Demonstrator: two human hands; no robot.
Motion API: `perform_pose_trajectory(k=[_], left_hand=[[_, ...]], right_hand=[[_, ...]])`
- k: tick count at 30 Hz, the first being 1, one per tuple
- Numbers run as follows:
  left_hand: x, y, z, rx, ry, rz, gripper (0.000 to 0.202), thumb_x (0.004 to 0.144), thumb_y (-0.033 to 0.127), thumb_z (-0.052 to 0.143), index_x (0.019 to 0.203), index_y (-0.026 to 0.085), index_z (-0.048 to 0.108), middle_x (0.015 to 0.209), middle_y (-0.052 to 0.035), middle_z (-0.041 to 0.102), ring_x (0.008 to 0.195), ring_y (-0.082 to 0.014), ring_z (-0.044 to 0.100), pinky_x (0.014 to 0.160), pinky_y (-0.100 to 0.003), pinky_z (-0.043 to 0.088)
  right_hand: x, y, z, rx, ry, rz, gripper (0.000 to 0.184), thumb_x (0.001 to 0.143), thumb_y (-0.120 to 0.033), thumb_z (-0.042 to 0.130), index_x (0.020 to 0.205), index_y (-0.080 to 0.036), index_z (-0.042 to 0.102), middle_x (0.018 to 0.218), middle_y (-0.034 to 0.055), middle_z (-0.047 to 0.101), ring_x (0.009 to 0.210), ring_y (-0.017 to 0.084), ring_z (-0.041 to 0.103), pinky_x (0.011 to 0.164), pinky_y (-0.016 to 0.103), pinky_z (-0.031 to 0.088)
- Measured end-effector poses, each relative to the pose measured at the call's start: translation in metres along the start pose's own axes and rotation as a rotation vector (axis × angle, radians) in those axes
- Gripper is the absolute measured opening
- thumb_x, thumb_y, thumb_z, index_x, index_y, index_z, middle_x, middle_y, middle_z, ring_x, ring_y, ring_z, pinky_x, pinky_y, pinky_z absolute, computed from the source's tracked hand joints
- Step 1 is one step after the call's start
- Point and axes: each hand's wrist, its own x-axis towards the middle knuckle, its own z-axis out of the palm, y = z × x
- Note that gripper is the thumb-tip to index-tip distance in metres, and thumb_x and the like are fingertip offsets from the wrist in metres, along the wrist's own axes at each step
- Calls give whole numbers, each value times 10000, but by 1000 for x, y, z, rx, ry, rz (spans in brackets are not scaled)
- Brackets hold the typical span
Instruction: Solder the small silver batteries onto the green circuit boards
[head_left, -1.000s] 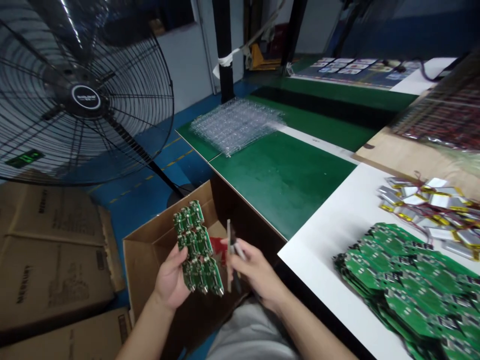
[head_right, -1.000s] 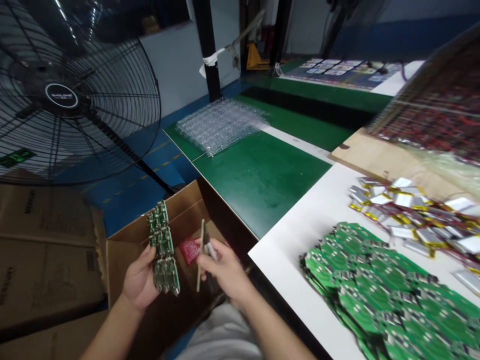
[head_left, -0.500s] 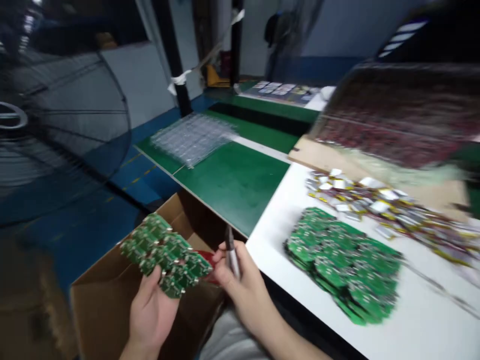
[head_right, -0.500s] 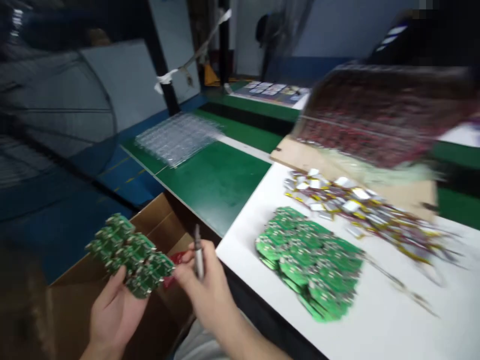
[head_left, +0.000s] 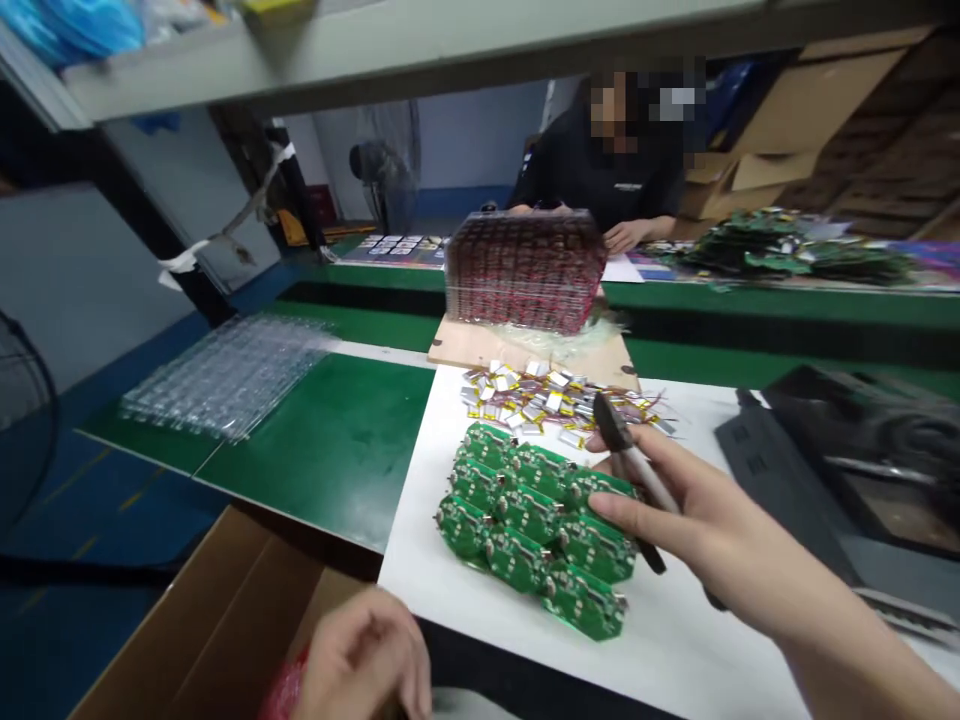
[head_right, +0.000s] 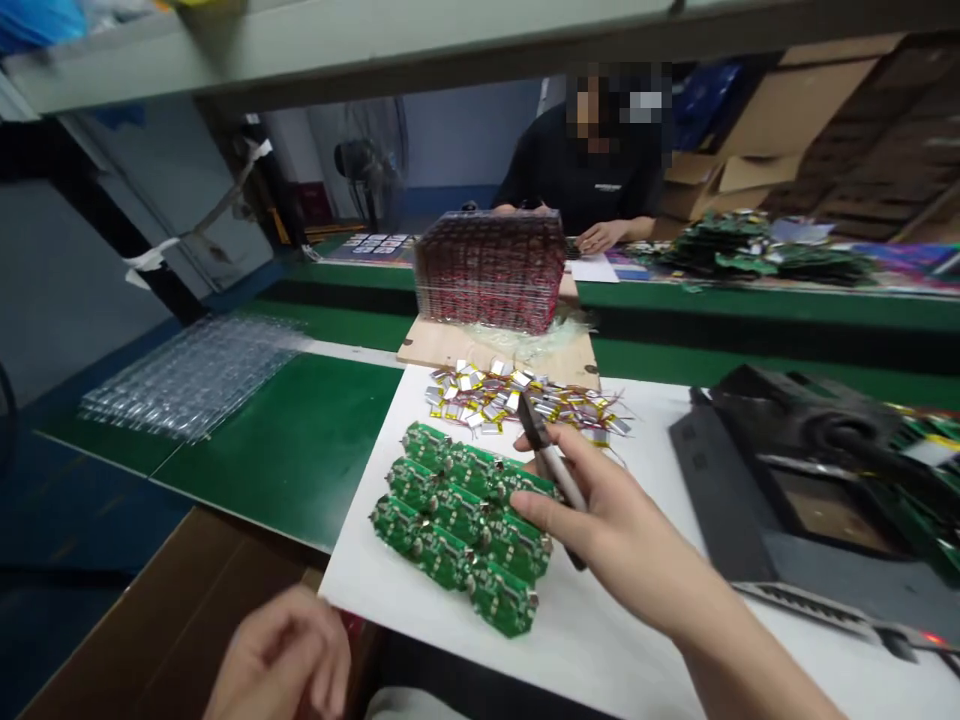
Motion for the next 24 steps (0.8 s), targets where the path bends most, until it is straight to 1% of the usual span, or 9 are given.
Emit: perform_pose_trajectory(k=[2,4,6,8,12,15,17,20,24], left_hand=[[28,10,9,16,230,171,249,865,425,742,802,185,717,650,-26,692,612,-172,664,624,-271,536],[54,14,22,90,366,292,284,851,447,751,997,205,719,993,-64,754,934,-224,719,861,-314,571],[74,13,34,182,353,347,390,868,472,724,1174,234,674,1351,-92,650,1276,-266,600,1097,-372,469],[88,11,42,241,267,327,459,893,495,685,1280,259,613,1535,-89,502,1452,-276,425,1214,-418,329],[99,5,47,297,166,185,610,910,539,642,1442,292,472,1641,-78,351,1533,-275,269,1259,-462,216],[96,5,53,358,133,122,657,933,547,605,1511,322,385,1667,-50,300,1542,-262,243,1267,-465,183],[91,8,62,388,112,83,641,948,552,575,1518,328,385,1657,-42,326,1540,-266,250,1271,-467,160],[83,11,75,366,71,45,639,945,544,582,1519,336,391,1645,-40,357,1539,-271,254,1266,-457,175],[88,16,74,279,61,51,716,901,525,655,1521,313,364,1625,-90,391,1509,-284,330,1234,-444,275]], right_hand=[[10,6,-6,-89,2,-34,543,810,-552,688,1244,-250,565,1243,79,660,1143,296,620,930,367,509],[17,11,-4,-153,19,-47,504,824,-520,658,1231,-235,571,1224,91,676,1119,299,636,939,389,503],[20,16,0,-190,42,-43,489,833,-502,638,1240,-238,573,1143,87,706,1049,304,662,902,412,512],[20,21,1,-228,82,-37,508,828,-515,635,1259,-255,570,1149,86,707,1075,324,656,931,451,497],[4,38,-2,-264,231,-14,545,826,-578,581,1248,-235,541,1298,142,631,1254,362,556,1027,496,432],[-17,56,3,-153,190,148,488,862,-642,520,1137,-239,524,1016,97,681,976,303,665,877,442,505],[-30,66,13,4,122,249,487,860,-660,534,1120,-249,506,1012,74,678,951,273,668,859,403,507],[-40,69,27,147,140,268,472,868,-625,557,1164,-266,478,1056,57,673,985,262,647,851,379,484],[-39,63,32,183,168,269,399,859,-574,566,1107,-273,484,859,-18,596,798,209,590,728,331,450]])
